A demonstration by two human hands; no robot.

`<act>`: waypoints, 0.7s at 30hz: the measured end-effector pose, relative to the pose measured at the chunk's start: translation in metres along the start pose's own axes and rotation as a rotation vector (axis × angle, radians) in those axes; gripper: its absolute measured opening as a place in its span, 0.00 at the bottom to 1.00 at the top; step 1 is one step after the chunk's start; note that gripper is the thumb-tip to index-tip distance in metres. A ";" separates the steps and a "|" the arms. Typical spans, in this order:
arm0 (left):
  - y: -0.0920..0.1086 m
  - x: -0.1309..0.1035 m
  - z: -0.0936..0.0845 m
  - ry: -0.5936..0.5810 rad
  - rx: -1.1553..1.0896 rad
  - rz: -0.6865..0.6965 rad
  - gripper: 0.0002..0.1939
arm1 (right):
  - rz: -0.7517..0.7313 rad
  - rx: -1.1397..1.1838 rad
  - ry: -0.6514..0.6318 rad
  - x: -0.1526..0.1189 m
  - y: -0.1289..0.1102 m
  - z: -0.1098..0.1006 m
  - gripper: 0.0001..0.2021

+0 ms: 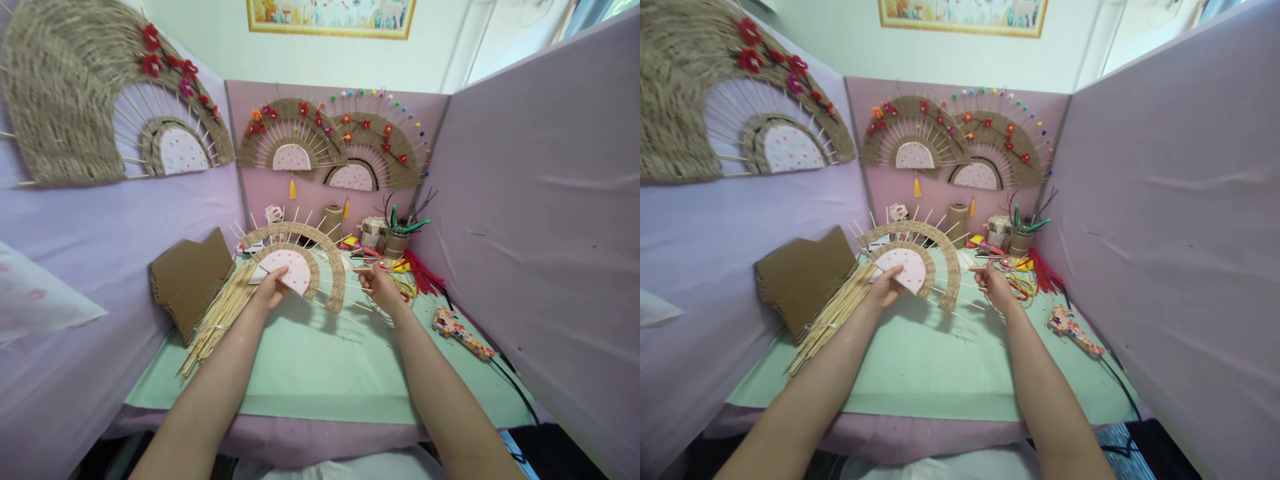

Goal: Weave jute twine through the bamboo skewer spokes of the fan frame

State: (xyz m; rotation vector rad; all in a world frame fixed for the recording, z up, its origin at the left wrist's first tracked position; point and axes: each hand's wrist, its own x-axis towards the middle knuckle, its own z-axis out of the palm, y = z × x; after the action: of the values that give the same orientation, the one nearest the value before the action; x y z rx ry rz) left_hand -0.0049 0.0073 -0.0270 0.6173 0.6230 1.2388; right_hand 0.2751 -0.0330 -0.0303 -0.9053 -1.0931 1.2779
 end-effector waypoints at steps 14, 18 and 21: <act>-0.003 0.000 0.001 0.030 0.030 0.075 0.11 | -0.428 -0.939 0.330 -0.029 -0.020 0.008 0.16; -0.005 0.000 0.002 0.031 0.011 0.092 0.12 | -0.481 -0.885 0.383 -0.048 -0.007 0.003 0.16; -0.009 0.001 0.002 0.032 0.004 0.069 0.12 | -0.474 -0.767 0.407 -0.056 0.005 -0.004 0.17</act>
State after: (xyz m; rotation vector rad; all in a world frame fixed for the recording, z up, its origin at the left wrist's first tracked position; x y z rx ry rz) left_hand 0.0023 0.0059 -0.0318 0.6271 0.6354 1.3145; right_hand 0.2792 -0.0877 -0.0423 -1.2932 -1.3725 0.2374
